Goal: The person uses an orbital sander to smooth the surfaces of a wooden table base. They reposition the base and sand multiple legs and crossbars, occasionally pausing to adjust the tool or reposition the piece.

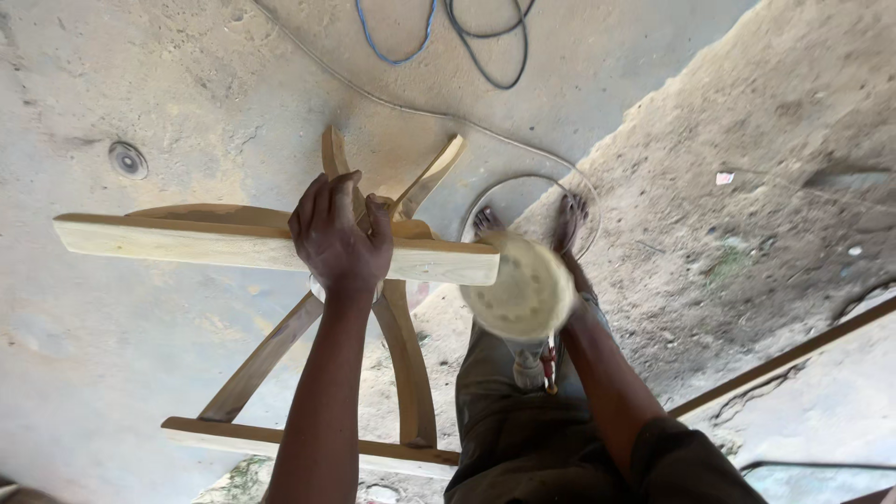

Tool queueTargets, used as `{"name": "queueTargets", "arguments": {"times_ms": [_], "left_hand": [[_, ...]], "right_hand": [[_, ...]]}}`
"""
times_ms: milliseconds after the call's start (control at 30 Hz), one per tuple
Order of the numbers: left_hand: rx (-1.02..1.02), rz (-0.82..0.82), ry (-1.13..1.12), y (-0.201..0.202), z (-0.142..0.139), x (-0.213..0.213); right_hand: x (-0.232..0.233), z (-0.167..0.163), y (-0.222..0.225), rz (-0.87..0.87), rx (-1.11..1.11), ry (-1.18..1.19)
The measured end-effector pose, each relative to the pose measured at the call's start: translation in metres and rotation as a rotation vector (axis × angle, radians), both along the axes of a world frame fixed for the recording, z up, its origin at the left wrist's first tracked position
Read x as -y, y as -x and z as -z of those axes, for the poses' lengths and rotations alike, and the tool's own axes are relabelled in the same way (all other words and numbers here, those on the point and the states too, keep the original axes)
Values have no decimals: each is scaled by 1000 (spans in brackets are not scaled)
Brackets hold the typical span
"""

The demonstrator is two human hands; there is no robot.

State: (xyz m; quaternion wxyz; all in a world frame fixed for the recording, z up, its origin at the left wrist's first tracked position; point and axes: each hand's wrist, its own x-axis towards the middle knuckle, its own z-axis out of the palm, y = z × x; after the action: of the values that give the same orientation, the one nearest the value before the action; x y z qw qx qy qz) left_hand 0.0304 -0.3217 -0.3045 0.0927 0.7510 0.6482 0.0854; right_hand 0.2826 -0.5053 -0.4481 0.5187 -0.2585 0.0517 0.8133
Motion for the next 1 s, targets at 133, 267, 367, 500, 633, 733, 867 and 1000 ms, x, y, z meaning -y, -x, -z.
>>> {"name": "queueTargets", "arguments": {"times_ms": [133,267,367,500,633,733,867,1000], "left_hand": [[8,-27,2,0,-1,0],[41,-21,-26,2,2,-1],[28,-22,-52,4,6,0],[61,-33,-56,4,8,1],[75,-35,-67,4,7,0],[45,-51,-51,4,7,0],[70,-26,-39,3,6,2],[51,13,-66,1,4,3]], "right_hand": [[10,-40,-3,19,63,132],[8,-80,1,1,366,108],[5,-102,5,155,299,-81],[3,-141,17,147,790,-36],[-12,-184,45,4,1416,25],[-29,-212,52,-154,2039,-435],[-41,-230,60,-339,2106,-425],[-35,-215,44,-212,2089,-539]]}}
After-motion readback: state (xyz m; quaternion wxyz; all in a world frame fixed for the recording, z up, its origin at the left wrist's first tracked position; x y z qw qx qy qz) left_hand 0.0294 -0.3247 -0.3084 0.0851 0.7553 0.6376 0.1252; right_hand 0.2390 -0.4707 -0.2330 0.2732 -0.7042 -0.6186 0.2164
